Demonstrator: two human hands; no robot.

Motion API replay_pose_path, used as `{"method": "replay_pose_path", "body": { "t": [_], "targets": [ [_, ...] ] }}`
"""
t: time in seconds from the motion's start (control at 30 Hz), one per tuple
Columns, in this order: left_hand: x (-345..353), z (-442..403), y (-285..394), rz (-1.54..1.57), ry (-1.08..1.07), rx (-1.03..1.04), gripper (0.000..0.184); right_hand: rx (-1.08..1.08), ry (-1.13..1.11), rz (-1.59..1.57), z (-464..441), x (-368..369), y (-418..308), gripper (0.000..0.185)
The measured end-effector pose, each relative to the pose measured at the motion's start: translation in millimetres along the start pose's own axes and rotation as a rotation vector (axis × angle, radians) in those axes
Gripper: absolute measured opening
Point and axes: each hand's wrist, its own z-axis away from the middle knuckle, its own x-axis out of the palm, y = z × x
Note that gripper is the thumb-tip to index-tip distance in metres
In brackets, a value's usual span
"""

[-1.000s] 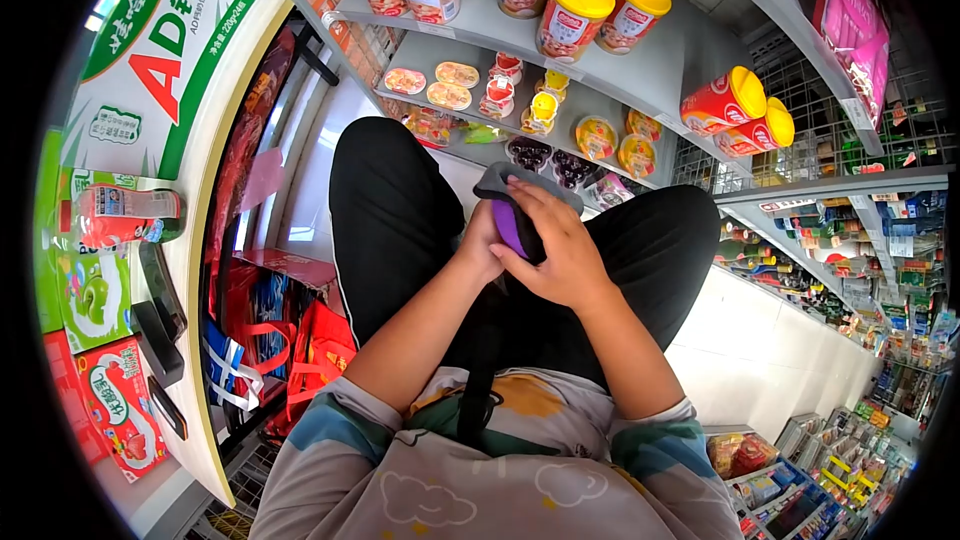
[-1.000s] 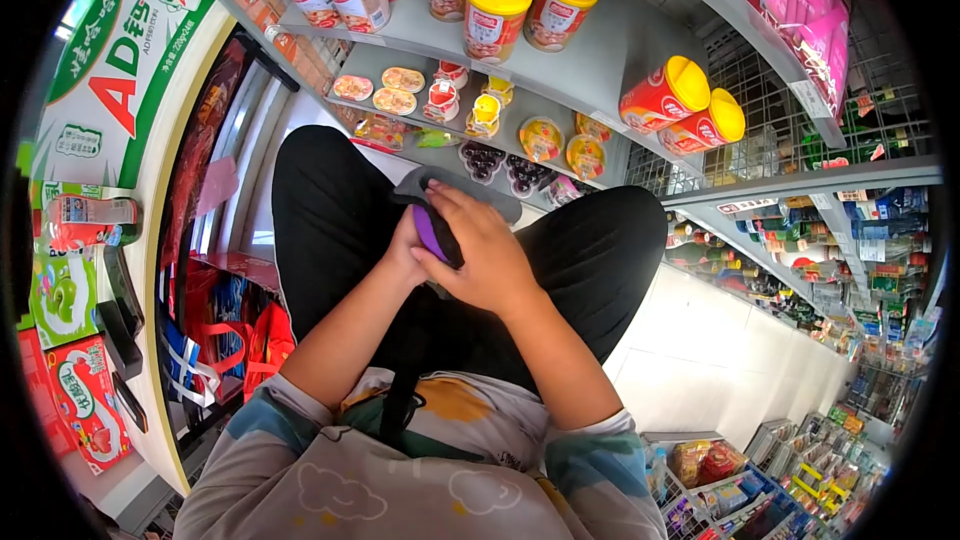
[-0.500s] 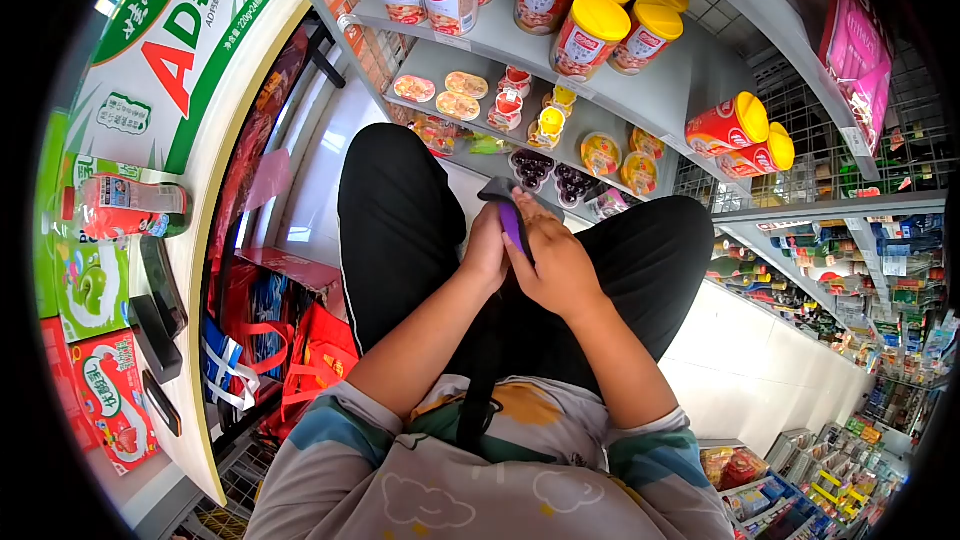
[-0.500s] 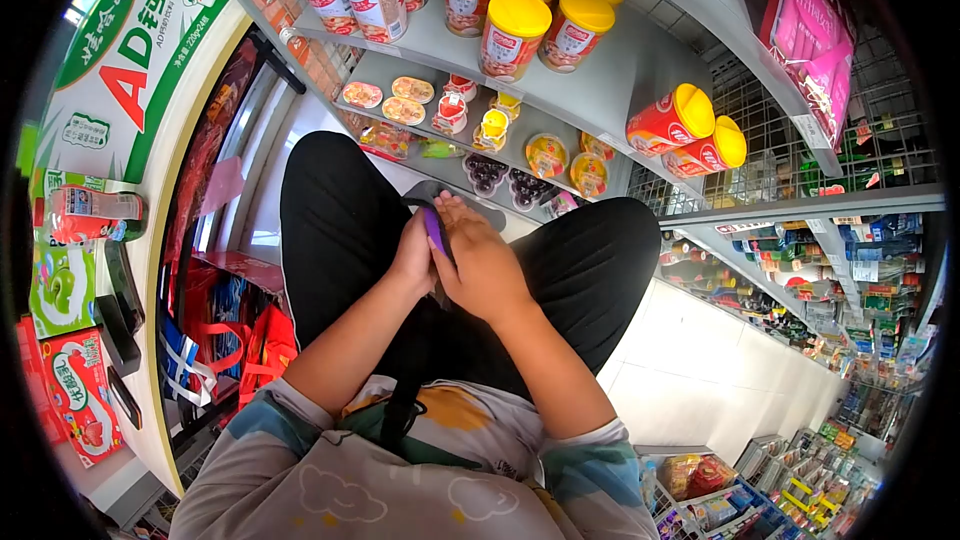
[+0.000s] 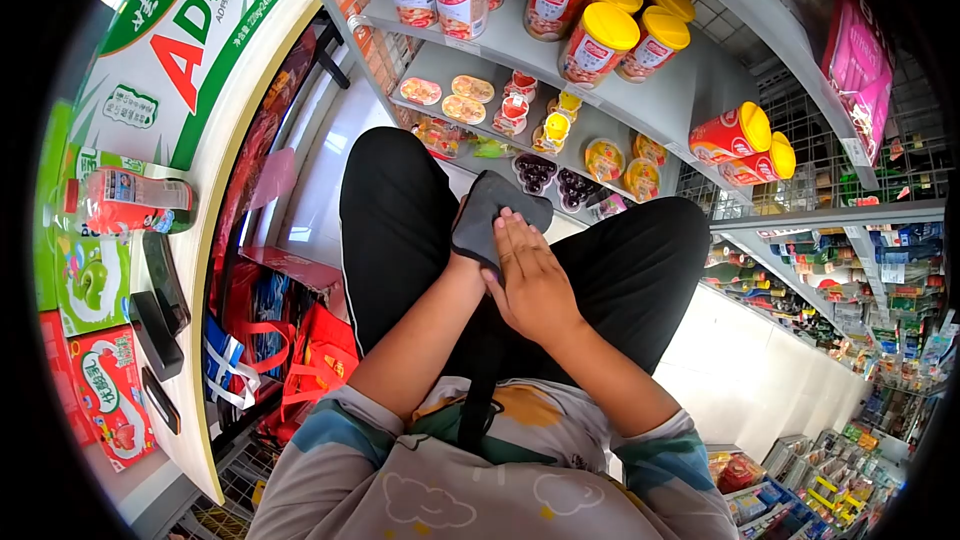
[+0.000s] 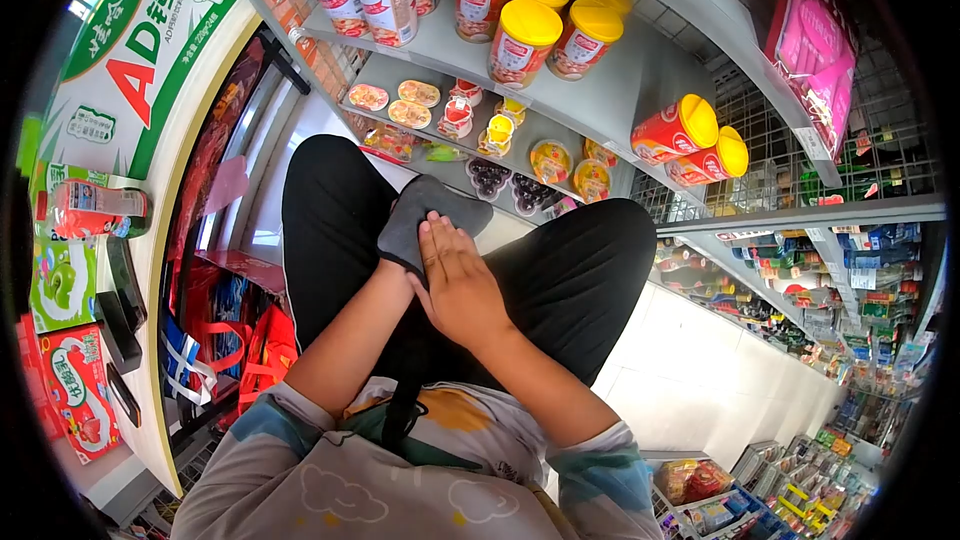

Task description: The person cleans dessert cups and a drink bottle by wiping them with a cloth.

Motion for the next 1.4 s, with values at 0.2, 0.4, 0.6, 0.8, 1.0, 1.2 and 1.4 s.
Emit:
{"method": "replay_pose_path", "body": {
  "t": [0.2, 0.4, 0.6, 0.8, 1.0, 1.2, 1.4],
  "targets": [
    [-26.5, -34.3, -9.2, -0.250, -0.323, 0.173, 0.043, 0.093, -0.054, -0.057, -0.3, -5.3, -3.5, 0.076],
    [11.6, 6.7, 0.1, -0.216, -0.099, 0.063, 0.048, 0.299, 0.050, -0.404, 1.5, 9.7, 22.8, 0.067],
    [11.0, 9.4, -2.2, -0.452, -0.106, 0.008, 0.038, 0.362, -0.006, -0.579, 5.0, 8.7, 36.9, 0.065],
    [10.0, 19.5, -11.1, -0.572, -0.157, -0.061, 0.038, 0.313, 0.058, -0.545, -0.2, -1.5, 36.9, 0.062],
    [-2.0, 22.4, -12.9, -0.520, -0.222, -0.012, 0.049, 0.106, -0.031, -0.391, -5.6, -8.4, 30.9, 0.067],
    [-71.4, -28.0, -28.1, -0.104, -0.502, 0.037, 0.041, -0.005, -0.127, -0.424, -6.7, -13.9, 14.4, 0.079],
    [-65.7, -21.7, -16.8, -0.063, -0.392, 0.080, 0.035, -0.090, -0.197, -0.378, -3.4, -15.3, 5.6, 0.081]
  ]
}}
